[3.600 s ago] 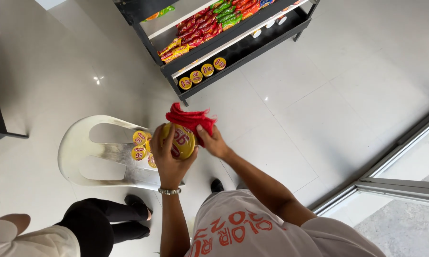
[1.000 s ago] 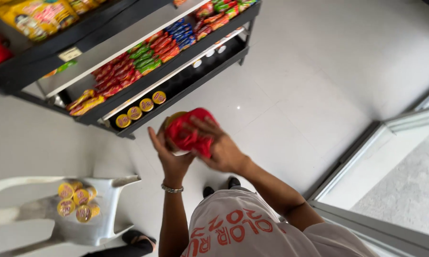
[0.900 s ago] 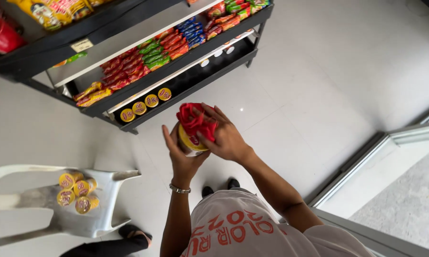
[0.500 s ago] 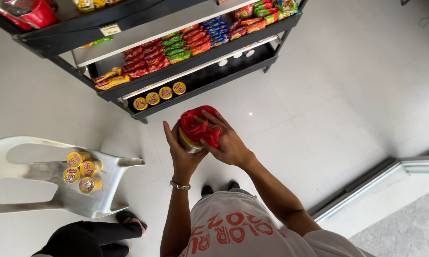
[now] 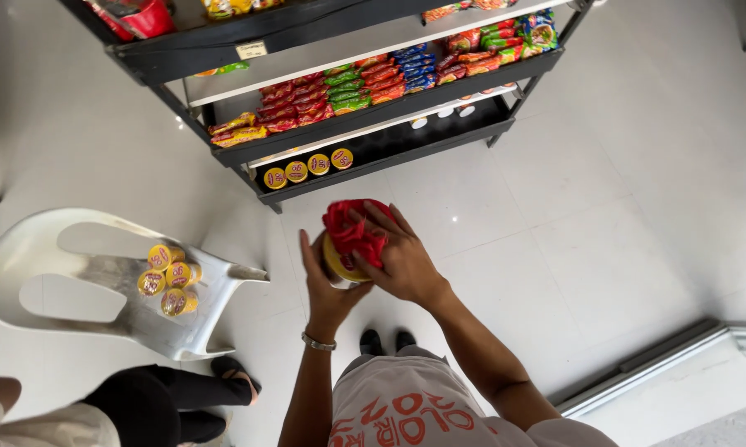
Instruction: Cleaning cup noodles with a rag and stocking them onto a store shelf.
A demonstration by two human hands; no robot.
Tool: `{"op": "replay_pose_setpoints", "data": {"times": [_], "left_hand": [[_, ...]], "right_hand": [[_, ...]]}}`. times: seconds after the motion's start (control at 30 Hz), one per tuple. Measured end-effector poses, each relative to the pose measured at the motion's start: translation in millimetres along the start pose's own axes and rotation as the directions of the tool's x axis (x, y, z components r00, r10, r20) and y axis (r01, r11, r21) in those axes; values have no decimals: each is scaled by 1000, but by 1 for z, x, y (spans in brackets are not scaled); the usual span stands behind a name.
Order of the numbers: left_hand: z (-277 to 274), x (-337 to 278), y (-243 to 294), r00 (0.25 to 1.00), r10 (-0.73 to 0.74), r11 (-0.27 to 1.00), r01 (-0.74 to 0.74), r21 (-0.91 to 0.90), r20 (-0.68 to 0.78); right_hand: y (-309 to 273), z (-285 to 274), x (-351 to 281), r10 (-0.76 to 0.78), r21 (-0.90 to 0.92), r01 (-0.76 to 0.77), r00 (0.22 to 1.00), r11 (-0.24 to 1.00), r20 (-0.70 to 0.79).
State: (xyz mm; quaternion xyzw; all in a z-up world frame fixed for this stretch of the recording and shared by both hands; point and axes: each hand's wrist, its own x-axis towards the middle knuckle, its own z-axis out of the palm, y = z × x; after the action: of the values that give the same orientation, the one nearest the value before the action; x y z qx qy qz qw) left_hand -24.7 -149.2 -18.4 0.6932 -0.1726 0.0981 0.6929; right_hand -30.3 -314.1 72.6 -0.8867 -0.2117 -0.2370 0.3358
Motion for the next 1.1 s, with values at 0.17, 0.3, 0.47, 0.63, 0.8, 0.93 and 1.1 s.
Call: {"op": "replay_pose_setpoints", "data": {"times": [0.17, 0.3, 0.47, 0.63, 0.8, 0.93, 1.1], "left_hand": [[-13, -27, 1, 990, -3, 993, 19, 112, -141], [-26, -35, 28, 969, 58, 981, -10, 195, -241], [-15, -66, 23, 980, -5, 986, 38, 160, -199], [-49, -68, 8, 980, 34, 994, -13, 109, -196], [-74, -66, 45, 963, 158, 976, -119, 181, -218], [-79, -88, 21, 978, 68, 991, -44, 123, -196], [-98, -84, -13, 923, 184, 983, -178, 47, -337]], "right_hand": [[-27, 12, -5, -154, 76, 149, 986, 986, 64], [-39, 6, -22, -180, 208, 146, 971, 967, 158], [-38, 14, -10, -140, 135, 122, 981, 983, 131], [-72, 29, -23, -292, 138, 276, 950, 951, 110], [-65, 36, -26, -280, 305, 236, 954, 923, 110], [-98, 40, -2, -202, 213, 175, 973, 961, 115], [-132, 54, -6, -324, 181, 303, 941, 936, 99]]}}
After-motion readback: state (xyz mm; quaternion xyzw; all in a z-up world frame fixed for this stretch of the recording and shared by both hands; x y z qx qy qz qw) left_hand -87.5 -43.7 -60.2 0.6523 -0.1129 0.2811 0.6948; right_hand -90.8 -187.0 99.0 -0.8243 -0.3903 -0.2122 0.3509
